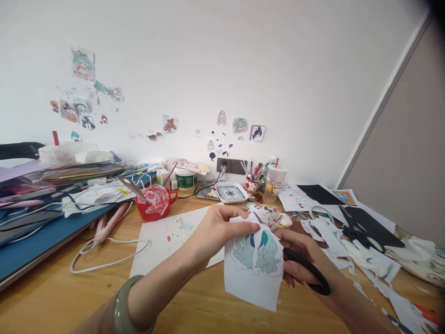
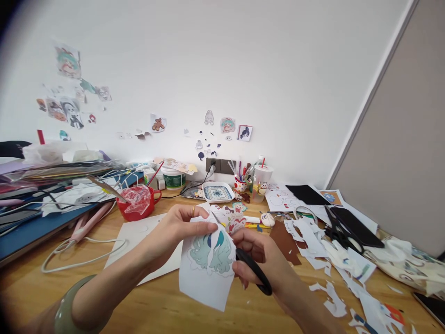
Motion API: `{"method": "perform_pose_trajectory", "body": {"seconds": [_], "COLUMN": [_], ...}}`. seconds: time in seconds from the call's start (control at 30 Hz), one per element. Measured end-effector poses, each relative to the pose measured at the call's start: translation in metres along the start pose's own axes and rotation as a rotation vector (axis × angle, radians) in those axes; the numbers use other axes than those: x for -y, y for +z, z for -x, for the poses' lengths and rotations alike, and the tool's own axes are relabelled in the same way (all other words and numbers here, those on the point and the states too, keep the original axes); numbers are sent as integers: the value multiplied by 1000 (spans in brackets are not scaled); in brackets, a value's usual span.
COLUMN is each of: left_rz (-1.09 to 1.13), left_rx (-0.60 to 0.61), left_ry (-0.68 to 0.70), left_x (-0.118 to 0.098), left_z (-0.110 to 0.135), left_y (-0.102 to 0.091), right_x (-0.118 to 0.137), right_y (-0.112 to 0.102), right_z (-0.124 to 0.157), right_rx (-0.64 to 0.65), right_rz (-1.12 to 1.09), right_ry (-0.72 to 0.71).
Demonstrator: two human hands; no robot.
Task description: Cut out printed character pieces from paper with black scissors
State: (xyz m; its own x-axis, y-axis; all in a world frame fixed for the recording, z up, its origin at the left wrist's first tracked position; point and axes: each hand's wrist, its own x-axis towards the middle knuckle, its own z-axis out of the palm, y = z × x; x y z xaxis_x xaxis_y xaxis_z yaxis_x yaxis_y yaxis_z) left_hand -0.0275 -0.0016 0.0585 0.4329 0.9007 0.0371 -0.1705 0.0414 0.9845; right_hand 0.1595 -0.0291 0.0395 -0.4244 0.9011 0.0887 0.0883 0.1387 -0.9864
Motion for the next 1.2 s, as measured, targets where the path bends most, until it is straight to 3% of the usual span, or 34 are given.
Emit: {"method": "perform_pose_trajectory", "body": {"seconds": [1.2], "left_rz": [11], "left_rx": [23], "left_ry": [-8], "left_x": [0], "left_z": [-4], "left_y": [-3], "right_x": [-4], "right_y": [-5], "right_z": [1], "right_rx": [-11], "right_rz": [23], "right_ry": [1]}}
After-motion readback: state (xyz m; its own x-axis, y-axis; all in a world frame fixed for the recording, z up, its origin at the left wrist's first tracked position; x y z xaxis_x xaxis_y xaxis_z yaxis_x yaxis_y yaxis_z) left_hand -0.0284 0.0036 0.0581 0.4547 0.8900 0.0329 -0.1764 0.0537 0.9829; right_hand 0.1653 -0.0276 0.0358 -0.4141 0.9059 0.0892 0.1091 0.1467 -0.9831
